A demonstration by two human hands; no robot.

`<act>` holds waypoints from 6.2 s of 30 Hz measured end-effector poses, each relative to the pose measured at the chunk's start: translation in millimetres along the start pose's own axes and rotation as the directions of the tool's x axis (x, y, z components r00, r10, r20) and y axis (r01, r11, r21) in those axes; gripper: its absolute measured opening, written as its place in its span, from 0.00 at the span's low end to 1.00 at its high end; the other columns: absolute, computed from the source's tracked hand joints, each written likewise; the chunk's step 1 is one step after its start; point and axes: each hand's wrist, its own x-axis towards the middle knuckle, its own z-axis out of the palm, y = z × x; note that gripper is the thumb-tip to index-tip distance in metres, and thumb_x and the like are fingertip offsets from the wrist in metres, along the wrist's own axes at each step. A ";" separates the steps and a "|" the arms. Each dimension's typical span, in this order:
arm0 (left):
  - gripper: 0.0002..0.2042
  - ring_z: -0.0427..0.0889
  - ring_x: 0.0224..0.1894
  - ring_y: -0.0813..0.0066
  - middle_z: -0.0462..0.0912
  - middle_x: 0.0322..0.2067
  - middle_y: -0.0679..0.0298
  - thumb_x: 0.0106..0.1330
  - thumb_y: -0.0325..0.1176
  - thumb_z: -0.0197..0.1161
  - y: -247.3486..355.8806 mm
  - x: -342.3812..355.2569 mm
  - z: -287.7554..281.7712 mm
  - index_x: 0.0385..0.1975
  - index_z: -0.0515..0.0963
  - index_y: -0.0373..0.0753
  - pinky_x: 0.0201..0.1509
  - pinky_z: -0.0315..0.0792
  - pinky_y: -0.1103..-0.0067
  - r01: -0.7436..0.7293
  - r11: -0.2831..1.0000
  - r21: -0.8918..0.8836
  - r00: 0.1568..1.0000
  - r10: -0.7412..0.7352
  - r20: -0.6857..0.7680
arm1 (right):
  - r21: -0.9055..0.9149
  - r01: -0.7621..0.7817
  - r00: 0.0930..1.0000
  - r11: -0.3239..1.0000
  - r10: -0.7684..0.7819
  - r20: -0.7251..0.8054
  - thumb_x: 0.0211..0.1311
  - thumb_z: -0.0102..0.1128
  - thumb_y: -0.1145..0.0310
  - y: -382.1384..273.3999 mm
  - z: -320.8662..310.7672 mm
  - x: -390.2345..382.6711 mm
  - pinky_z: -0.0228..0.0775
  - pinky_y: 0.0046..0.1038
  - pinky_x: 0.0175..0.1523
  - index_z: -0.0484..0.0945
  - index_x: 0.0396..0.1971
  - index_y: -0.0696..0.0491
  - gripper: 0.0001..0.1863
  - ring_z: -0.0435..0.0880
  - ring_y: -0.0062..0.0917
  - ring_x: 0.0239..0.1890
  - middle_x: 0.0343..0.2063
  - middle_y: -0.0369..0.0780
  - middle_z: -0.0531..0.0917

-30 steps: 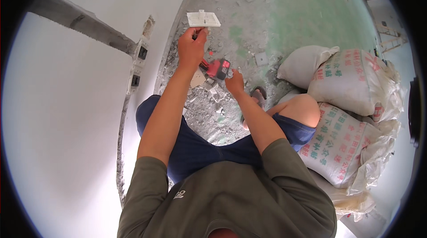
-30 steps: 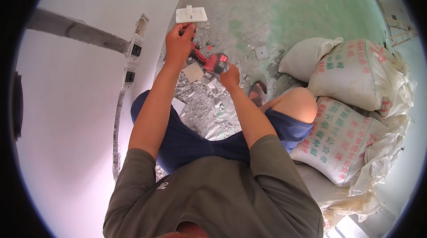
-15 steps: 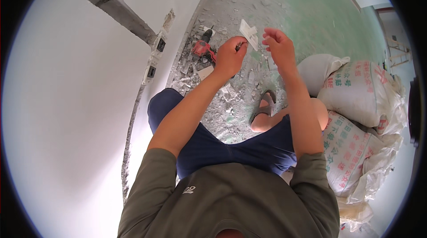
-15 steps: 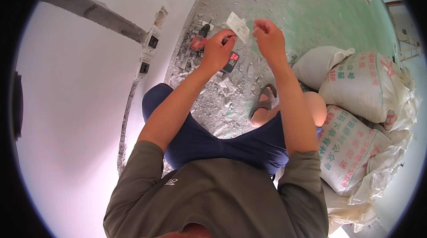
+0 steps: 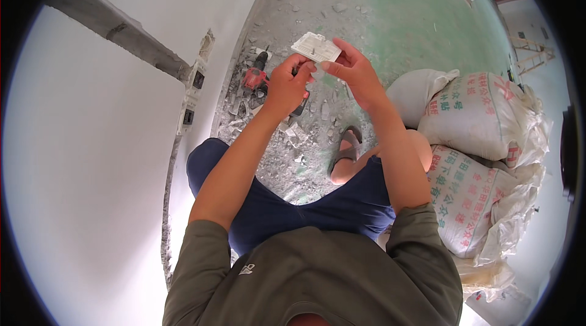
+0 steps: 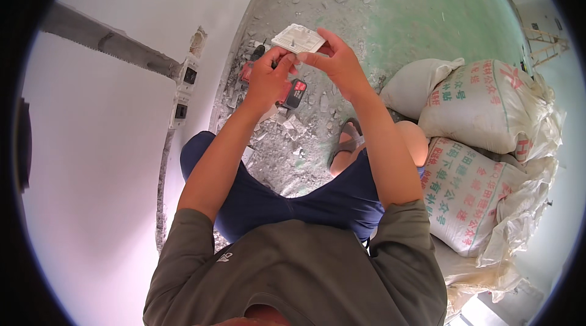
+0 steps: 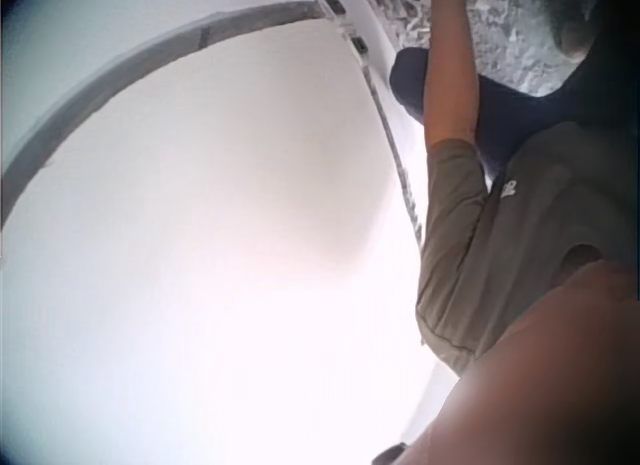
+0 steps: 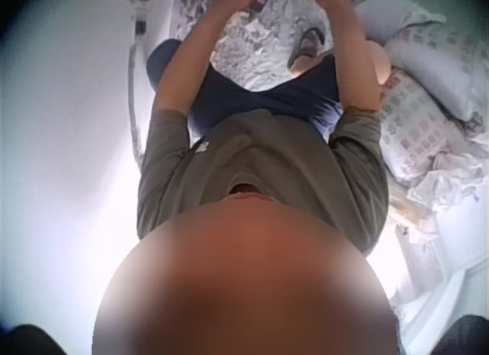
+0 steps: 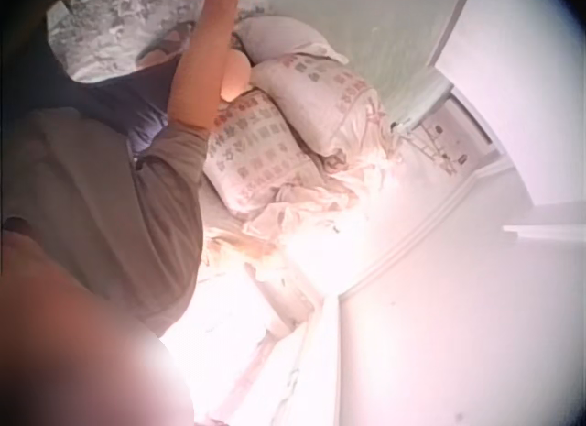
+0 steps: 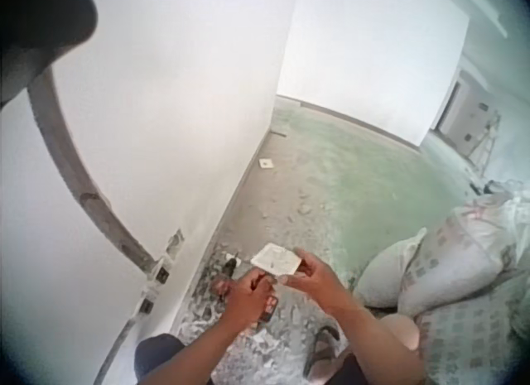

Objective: Installing electrical sockets and faceplates into a wall during renovation.

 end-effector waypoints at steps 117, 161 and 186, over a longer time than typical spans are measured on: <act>0.20 0.72 0.21 0.83 0.79 0.29 0.68 0.64 0.44 0.68 35.1 -9.2 -50.7 0.49 0.78 0.36 0.22 0.69 0.84 0.192 0.888 -0.418 0.974 -0.224 -0.030 | -0.272 0.013 0.996 0.962 0.011 0.086 0.60 0.66 0.64 -75.3 -0.1 35.6 0.68 0.19 0.37 0.85 0.36 0.57 0.12 0.75 0.14 0.31 0.29 0.32 0.84; 0.18 0.72 0.22 0.87 0.84 0.33 0.65 0.58 0.28 0.73 52.2 -21.9 -64.1 0.48 0.80 0.36 0.22 0.67 0.88 -0.159 0.934 -0.320 0.968 0.085 -0.234 | -0.694 0.716 0.482 0.079 -0.775 0.409 0.30 0.77 0.73 -64.1 46.1 19.4 0.61 0.41 0.61 0.68 0.64 0.40 0.51 0.67 0.40 0.62 0.64 0.41 0.64; 0.19 0.77 0.29 0.83 0.84 0.38 0.63 0.64 0.37 0.67 51.4 -16.6 -69.1 0.51 0.77 0.36 0.20 0.64 0.86 -0.082 0.878 -0.472 0.972 -0.034 -0.233 | -0.600 0.642 0.725 0.478 -0.632 0.272 0.35 0.78 0.71 -53.9 42.5 29.5 0.57 0.39 0.67 0.65 0.65 0.48 0.49 0.65 0.38 0.65 0.63 0.41 0.68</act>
